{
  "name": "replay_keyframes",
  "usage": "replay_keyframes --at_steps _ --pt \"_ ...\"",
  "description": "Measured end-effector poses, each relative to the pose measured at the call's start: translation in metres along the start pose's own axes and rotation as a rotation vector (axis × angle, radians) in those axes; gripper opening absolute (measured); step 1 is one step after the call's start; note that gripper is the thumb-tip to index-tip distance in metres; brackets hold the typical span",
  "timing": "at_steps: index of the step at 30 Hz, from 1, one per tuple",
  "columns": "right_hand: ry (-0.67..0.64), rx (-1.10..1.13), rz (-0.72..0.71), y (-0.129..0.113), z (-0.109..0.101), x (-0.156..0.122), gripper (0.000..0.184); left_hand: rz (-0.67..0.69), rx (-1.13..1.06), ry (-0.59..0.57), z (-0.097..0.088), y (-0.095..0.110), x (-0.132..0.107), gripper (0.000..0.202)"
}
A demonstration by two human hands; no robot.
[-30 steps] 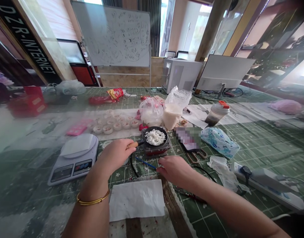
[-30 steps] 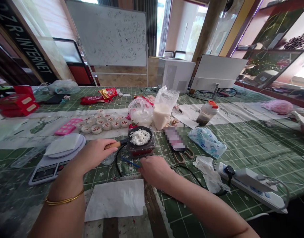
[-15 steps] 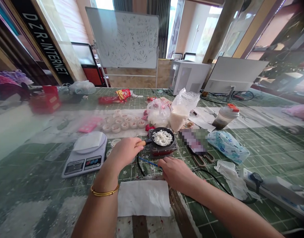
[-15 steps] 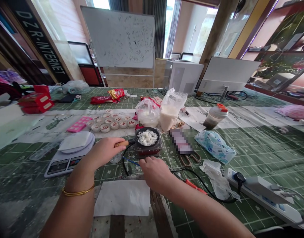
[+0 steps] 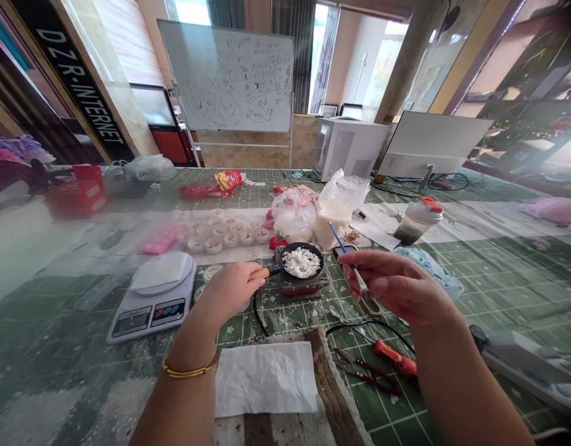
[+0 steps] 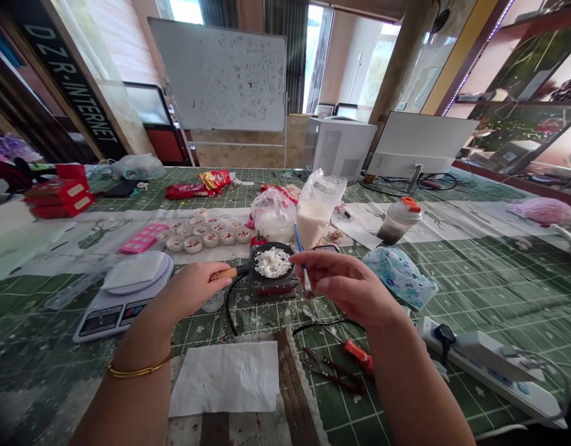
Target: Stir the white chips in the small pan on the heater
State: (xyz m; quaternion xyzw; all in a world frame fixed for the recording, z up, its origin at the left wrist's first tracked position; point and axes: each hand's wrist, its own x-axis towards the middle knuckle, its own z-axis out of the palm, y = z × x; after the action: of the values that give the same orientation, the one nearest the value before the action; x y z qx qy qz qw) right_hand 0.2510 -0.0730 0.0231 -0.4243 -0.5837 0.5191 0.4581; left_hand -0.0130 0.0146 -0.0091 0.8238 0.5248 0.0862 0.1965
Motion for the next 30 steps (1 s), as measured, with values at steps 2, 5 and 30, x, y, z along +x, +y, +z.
replay_keyframes --at_steps 2,5,30 --pt "0.017 -0.007 -0.041 -0.003 0.002 0.008 0.043 0.006 0.010 0.002 0.000 0.000 0.000 0.026" --pt "0.116 -0.055 -0.099 -0.002 0.009 0.020 0.037 0.015 0.038 0.008 -0.001 0.001 0.000 0.026" --pt "0.462 -0.901 -0.222 0.051 0.021 0.051 0.028 0.015 0.057 -0.009 0.000 0.007 0.002 0.028"
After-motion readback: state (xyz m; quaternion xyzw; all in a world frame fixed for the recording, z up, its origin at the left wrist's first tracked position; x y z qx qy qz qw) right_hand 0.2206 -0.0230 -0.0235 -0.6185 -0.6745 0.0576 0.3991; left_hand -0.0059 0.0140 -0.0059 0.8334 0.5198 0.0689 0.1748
